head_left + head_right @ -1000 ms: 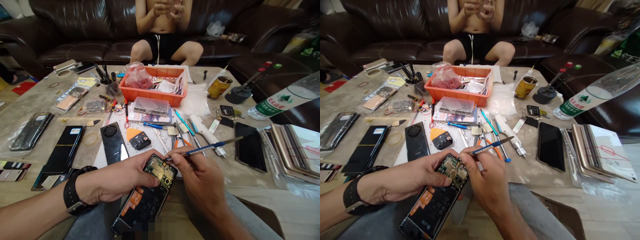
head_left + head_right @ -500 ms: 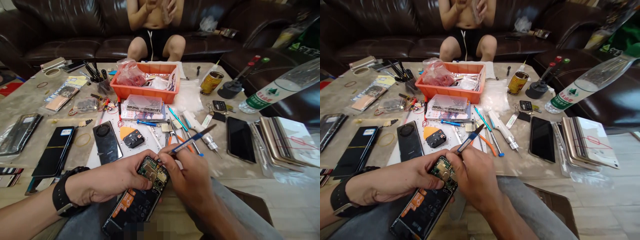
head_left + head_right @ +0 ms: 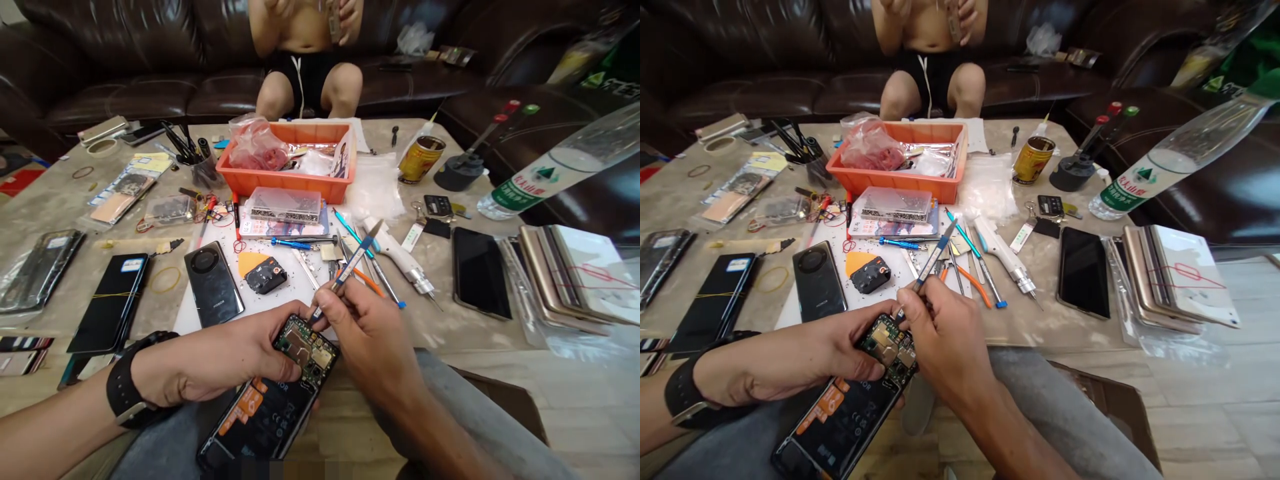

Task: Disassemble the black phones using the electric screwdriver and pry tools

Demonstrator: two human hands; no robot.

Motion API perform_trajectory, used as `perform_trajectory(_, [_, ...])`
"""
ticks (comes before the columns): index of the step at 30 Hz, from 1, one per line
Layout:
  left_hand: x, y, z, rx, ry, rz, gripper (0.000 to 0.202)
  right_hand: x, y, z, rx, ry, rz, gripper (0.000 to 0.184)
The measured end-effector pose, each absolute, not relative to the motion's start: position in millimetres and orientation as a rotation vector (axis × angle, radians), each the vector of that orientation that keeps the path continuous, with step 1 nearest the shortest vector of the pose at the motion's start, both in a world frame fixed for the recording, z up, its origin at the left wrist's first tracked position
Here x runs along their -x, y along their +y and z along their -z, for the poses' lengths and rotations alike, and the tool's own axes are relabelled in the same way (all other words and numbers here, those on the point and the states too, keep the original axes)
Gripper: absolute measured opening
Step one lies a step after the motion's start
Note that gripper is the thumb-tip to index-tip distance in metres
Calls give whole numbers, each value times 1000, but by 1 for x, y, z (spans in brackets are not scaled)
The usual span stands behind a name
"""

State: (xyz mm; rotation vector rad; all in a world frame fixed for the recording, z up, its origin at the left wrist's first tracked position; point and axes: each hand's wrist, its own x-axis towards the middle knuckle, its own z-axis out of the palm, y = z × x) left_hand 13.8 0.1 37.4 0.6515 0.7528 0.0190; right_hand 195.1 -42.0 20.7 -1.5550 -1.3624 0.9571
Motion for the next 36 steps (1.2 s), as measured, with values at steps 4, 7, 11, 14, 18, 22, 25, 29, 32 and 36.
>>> perform_trajectory(4, [-12,1,-39,-671,748,-25,65,-196,-44,-17,1560,-1256,-1033,29])
perform_trajectory(7, [-11,2,-40,-703,752,-40,64,-196,-45,-15,1551,-1208,-1042,30])
perform_trajectory(11, [-11,5,-41,-732,751,-70,64,-195,-47,-15,1474,-1203,-941,20])
perform_trajectory(14, [-10,5,-41,-729,736,-85,61,-194,-48,-14,1440,-1212,-859,18])
perform_trajectory(18, [-11,4,-42,-716,747,-103,52,-194,-48,-11,1400,-1214,-804,18])
perform_trajectory(22, [-12,3,-45,-725,772,-101,45,-192,-49,-8,1393,-1148,-880,19])
perform_trajectory(25, [-13,3,-47,-741,798,-105,47,-191,-51,-4,1353,-1118,-888,20])
perform_trajectory(29, [-11,4,-47,-732,787,-98,42,-190,-53,1,1310,-1122,-875,20])
perform_trajectory(32, [-8,4,-46,-722,781,-85,42,-188,-51,5,1286,-1059,-925,21])
perform_trajectory(36, [-6,4,-46,-724,808,-82,44,-186,-48,7,1247,-898,-1093,25])
